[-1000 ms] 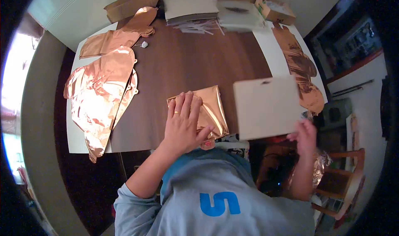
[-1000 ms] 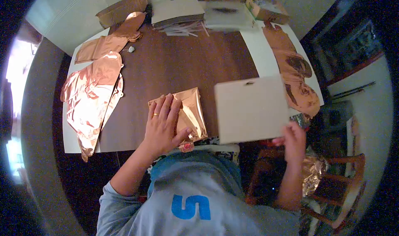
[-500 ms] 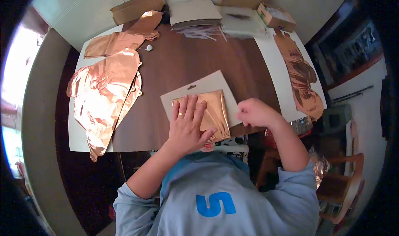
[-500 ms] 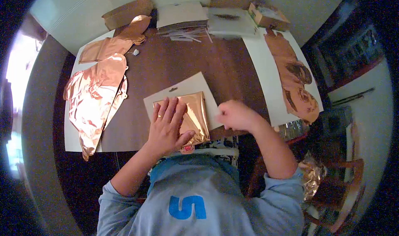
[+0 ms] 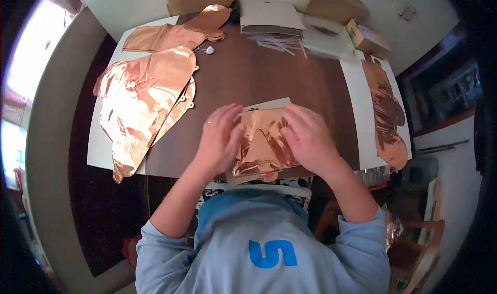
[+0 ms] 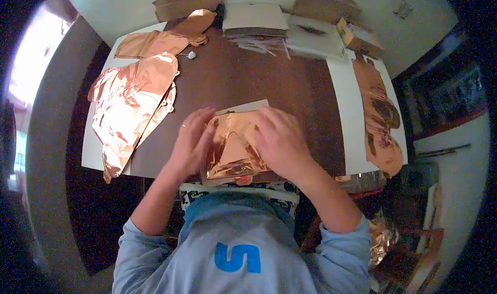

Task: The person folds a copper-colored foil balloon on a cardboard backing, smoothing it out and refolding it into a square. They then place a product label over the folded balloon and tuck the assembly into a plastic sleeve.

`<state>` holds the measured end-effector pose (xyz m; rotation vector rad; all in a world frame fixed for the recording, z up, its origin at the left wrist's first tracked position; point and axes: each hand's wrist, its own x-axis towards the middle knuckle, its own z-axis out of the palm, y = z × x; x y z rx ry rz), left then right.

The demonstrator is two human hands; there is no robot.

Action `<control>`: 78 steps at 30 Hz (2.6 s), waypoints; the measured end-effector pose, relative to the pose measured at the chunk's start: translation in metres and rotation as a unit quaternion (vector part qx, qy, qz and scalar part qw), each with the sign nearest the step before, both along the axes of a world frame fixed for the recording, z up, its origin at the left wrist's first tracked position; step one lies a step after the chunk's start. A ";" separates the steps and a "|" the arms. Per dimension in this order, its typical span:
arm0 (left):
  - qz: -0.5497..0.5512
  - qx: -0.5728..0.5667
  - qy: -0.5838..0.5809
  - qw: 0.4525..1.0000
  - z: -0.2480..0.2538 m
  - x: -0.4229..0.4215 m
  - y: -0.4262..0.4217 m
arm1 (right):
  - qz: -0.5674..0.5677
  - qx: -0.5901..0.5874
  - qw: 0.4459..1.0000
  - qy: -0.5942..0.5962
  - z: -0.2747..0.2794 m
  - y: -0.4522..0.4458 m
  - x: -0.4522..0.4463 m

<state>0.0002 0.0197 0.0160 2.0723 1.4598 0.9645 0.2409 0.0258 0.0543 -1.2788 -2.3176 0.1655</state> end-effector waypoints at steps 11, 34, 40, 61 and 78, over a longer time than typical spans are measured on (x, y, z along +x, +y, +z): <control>-0.017 -0.169 0.008 0.985 0.028 -0.027 0.027 | 0.141 -0.037 0.981 -0.125 -0.046 0.042 -0.023; 0.048 0.059 0.148 0.986 -0.002 0.002 -0.023 | 0.147 -0.034 0.978 -0.146 -0.050 0.042 -0.019; -0.002 0.078 0.135 0.988 -0.019 -0.005 -0.022 | 0.123 -0.049 0.983 -0.129 -0.049 0.038 -0.019; -0.063 0.026 0.155 0.986 -0.012 -0.015 -0.001 | 0.043 -0.017 0.997 -0.062 -0.059 0.023 -0.010; -0.036 0.005 -0.010 0.999 -0.016 -0.023 0.001 | -0.140 -0.017 0.948 0.286 -0.056 -0.038 0.047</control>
